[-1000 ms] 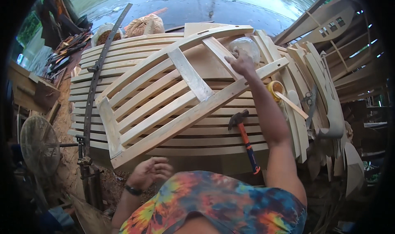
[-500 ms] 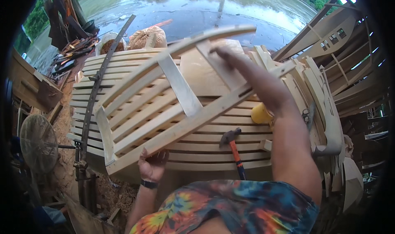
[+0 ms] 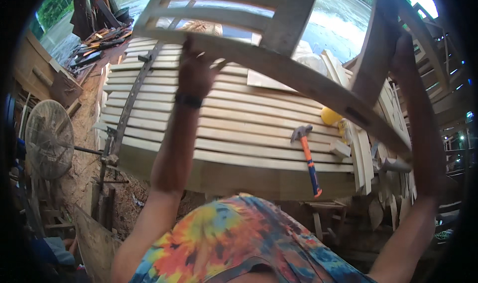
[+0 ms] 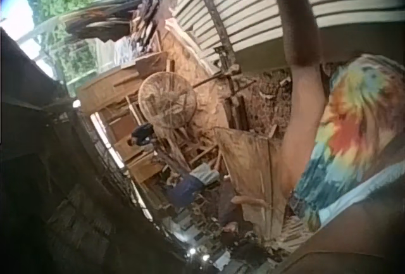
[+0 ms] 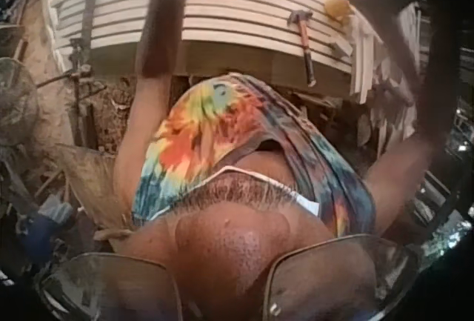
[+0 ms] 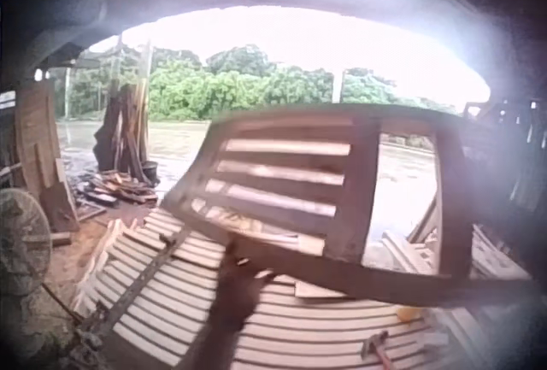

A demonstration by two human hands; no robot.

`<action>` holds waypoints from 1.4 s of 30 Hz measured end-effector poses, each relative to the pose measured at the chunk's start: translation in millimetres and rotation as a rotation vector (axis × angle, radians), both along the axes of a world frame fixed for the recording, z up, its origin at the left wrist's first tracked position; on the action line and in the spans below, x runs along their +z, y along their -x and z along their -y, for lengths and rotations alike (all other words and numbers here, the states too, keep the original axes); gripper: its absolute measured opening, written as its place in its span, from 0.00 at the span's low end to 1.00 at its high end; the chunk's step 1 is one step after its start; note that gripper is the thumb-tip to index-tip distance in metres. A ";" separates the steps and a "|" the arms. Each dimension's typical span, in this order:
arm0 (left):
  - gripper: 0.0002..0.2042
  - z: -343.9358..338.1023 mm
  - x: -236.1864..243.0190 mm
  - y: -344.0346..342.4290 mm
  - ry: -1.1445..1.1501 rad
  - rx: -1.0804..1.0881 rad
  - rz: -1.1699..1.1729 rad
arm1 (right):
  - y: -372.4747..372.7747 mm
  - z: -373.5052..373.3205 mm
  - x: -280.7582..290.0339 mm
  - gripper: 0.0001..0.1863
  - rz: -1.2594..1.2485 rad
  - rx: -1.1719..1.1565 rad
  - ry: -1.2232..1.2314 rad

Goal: The person assembles a wooden chair frame by hammering wooden pieces into place with a hammer, loosening and removing a clamp, and applying glue to wooden parts with a stick.

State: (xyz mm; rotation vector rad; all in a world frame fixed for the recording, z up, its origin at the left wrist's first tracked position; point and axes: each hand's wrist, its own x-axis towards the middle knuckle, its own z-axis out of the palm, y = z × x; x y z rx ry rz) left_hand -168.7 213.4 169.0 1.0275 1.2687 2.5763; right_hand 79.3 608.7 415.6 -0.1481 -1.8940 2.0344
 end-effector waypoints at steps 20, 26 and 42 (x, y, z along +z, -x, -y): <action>0.33 27.3 -104.6 37.2 0.362 0.155 0.891 | 7.3 203.7 -349.0 0.25 -0.146 -0.553 0.802; 0.31 25.5 -136.0 78.4 0.594 0.170 0.782 | 36.7 215.2 -365.2 0.24 -0.075 -0.656 0.858; 0.28 262.6 -107.9 -48.7 0.980 -0.039 0.183 | 176.3 330.8 -398.6 0.18 0.127 -0.573 1.144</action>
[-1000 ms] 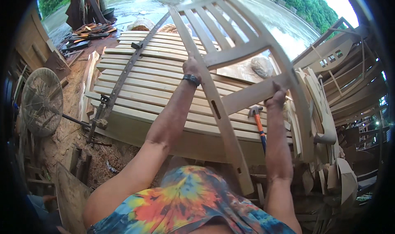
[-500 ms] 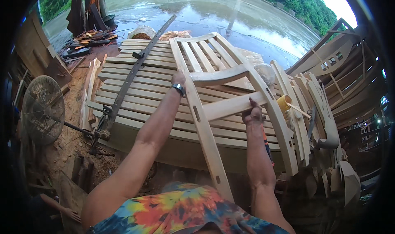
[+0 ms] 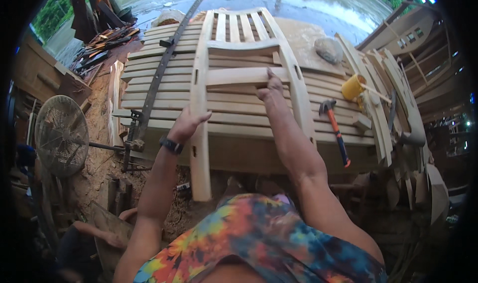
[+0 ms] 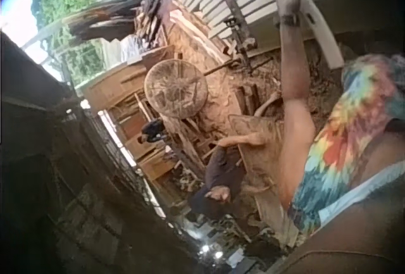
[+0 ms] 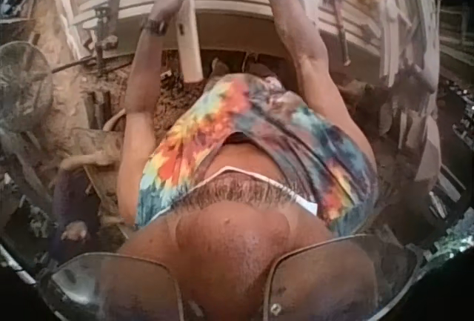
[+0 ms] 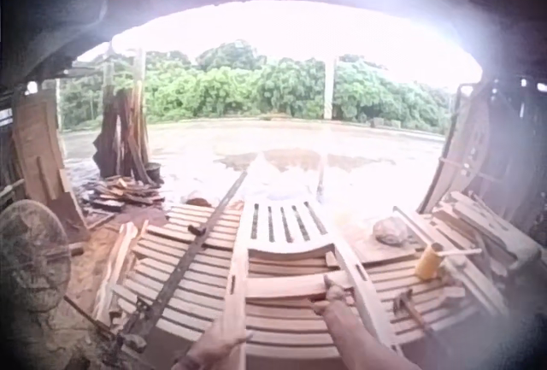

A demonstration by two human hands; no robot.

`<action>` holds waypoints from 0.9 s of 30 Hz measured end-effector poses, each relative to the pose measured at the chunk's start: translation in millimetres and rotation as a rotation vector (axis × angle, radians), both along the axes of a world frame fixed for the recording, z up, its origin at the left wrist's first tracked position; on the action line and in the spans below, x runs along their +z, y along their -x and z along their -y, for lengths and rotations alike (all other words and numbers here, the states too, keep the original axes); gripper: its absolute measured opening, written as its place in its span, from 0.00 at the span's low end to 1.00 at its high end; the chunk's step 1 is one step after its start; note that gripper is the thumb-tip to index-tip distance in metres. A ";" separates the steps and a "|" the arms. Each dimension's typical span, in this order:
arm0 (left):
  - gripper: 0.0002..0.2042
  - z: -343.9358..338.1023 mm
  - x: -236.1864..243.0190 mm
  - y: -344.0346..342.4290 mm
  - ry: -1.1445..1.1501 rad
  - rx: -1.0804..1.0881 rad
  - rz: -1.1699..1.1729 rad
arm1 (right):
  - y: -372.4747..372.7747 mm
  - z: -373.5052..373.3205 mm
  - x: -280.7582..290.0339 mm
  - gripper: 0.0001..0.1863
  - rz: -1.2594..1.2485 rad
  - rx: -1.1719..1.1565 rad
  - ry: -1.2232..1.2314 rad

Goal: The person assembles a wooden chair frame by hammering wooden pieces into place with a hammer, loosening and removing a clamp, and applying glue to wooden parts with a stick.

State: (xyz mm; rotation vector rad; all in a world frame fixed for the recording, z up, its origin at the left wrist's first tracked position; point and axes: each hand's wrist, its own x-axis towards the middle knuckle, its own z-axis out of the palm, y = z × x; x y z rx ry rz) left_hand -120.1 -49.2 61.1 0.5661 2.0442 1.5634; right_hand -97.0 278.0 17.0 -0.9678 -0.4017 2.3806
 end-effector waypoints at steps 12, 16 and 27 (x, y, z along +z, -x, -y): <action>0.29 125.0 -50.5 -14.1 0.506 0.227 -0.214 | -36.3 144.7 -30.6 0.29 -0.003 0.151 0.258; 0.28 124.5 -67.2 -20.7 0.469 0.226 -0.229 | -60.6 147.4 -13.6 0.30 0.121 0.362 0.339; 0.28 118.0 -89.4 -48.3 0.567 0.388 -0.256 | -260.0 14.0 57.5 0.21 0.299 0.905 -0.502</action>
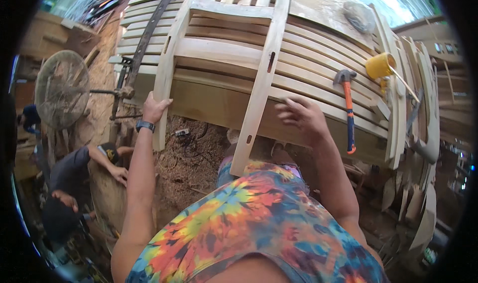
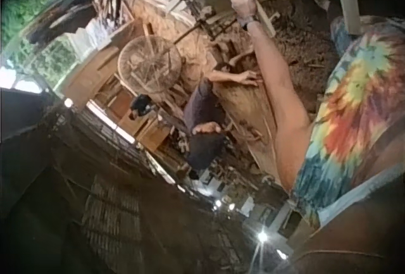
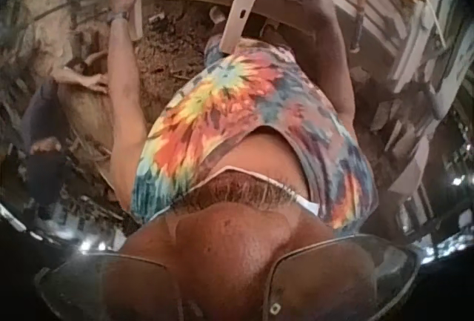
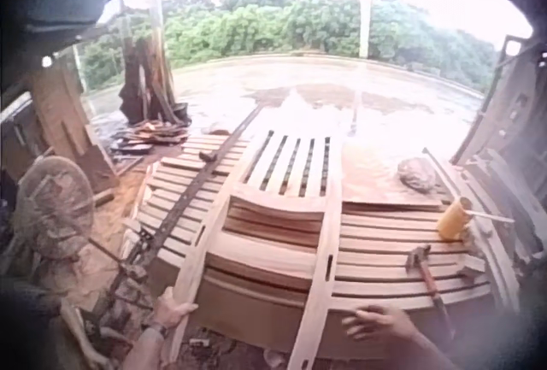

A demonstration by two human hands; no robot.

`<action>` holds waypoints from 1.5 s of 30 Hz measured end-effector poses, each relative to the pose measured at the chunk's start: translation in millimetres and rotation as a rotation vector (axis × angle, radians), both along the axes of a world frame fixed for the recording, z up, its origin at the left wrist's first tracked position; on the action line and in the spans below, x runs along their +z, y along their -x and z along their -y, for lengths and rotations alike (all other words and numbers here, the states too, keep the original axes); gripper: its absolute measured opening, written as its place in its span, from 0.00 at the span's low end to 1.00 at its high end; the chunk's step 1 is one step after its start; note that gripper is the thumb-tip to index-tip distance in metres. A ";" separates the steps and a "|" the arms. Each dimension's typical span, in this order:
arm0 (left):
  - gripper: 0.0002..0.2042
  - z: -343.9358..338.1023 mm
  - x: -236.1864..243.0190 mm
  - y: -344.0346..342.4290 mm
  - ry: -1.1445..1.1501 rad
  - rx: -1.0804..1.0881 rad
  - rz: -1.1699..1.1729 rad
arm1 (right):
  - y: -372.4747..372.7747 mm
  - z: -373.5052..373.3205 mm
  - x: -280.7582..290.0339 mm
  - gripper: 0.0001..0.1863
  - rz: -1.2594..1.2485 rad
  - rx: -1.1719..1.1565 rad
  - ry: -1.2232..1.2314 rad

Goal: The person assembles a wooden chair frame by hammering wooden pieces into place with a hammer, loosening and removing a clamp, and applying glue to wooden parts with a stick.

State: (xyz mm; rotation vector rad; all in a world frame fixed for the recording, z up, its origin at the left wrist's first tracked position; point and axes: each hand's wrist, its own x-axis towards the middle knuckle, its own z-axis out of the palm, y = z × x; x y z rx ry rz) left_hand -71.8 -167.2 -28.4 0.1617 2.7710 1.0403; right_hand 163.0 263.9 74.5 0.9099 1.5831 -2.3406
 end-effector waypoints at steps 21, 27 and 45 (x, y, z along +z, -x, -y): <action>0.46 -67.9 -6.4 -76.4 0.720 0.637 0.159 | -214.9 -269.8 -2.1 0.14 -0.162 -0.182 -0.339; 0.47 -179.2 76.1 -2.5 0.303 0.418 -0.602 | -215.0 -260.0 6.7 0.14 -0.116 -0.214 -0.378; 0.45 -319.8 -15.5 63.1 0.410 -0.152 -0.514 | -214.8 -175.0 -2.8 0.15 0.149 -0.396 -0.363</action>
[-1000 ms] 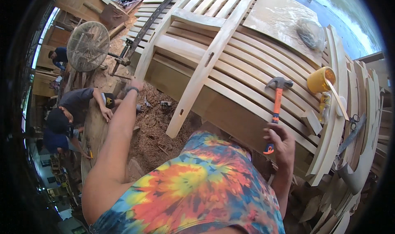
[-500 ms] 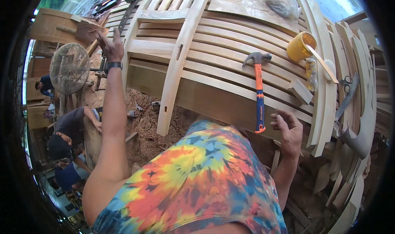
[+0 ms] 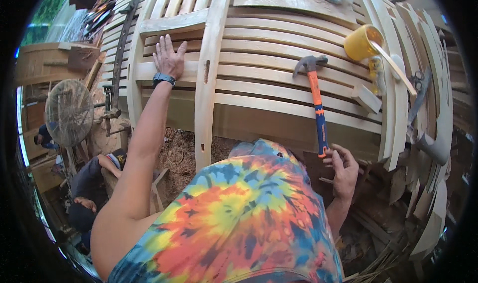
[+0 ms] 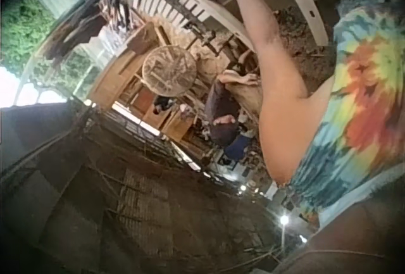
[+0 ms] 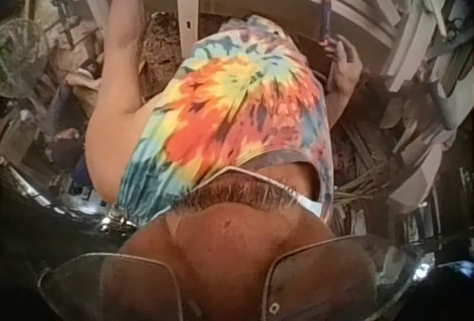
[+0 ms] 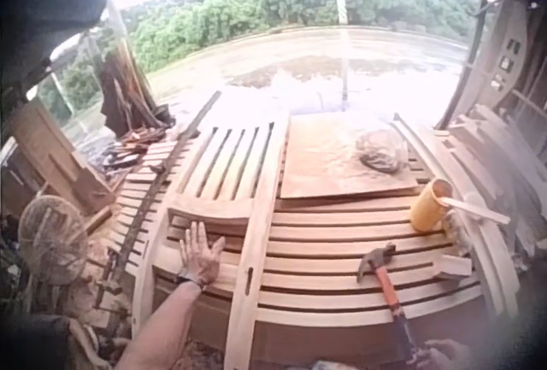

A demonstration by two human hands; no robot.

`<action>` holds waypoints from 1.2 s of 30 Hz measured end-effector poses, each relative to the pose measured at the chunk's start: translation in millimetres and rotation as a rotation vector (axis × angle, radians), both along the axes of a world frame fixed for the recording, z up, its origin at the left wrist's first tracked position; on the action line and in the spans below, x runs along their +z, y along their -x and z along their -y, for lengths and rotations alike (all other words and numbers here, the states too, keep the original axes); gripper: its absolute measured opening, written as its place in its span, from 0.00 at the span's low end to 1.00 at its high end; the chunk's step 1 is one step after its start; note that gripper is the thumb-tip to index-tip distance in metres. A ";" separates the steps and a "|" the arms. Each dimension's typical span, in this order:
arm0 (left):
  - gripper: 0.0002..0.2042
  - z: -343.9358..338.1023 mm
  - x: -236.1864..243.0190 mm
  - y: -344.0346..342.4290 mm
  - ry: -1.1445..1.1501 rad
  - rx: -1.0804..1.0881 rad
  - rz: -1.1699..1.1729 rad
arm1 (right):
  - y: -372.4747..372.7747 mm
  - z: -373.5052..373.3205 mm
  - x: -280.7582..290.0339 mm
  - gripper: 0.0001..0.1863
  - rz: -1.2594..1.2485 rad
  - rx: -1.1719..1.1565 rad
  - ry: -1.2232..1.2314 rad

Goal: The person assembles a wooden chair frame by hammering wooden pieces into place with a hammer, loosening and removing a clamp, and applying glue to wooden parts with a stick.

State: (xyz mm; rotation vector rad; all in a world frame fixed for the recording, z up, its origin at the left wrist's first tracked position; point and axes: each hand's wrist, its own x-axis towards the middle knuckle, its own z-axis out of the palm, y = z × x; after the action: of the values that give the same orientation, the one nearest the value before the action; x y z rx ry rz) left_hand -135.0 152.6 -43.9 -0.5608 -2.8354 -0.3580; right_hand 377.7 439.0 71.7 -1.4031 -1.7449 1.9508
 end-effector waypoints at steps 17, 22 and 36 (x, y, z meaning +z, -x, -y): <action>0.40 1.6 3.0 -22.2 -0.087 0.147 0.023 | -178.1 11.6 -156.4 0.13 0.516 -0.032 0.324; 0.21 21.0 -14.0 -29.8 0.292 -0.196 -0.353 | -237.7 -0.9 -177.4 0.14 0.585 -0.131 0.363; 0.27 -119.7 108.1 39.8 -0.304 -0.603 0.496 | -250.0 49.5 -142.4 0.14 0.361 -0.628 0.081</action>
State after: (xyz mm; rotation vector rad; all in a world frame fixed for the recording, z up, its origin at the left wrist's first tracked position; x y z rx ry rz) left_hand -174.7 272.2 64.2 -1.4189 -2.8848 -1.1504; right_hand 627.7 389.5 -70.7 -2.1106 -1.1194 1.5015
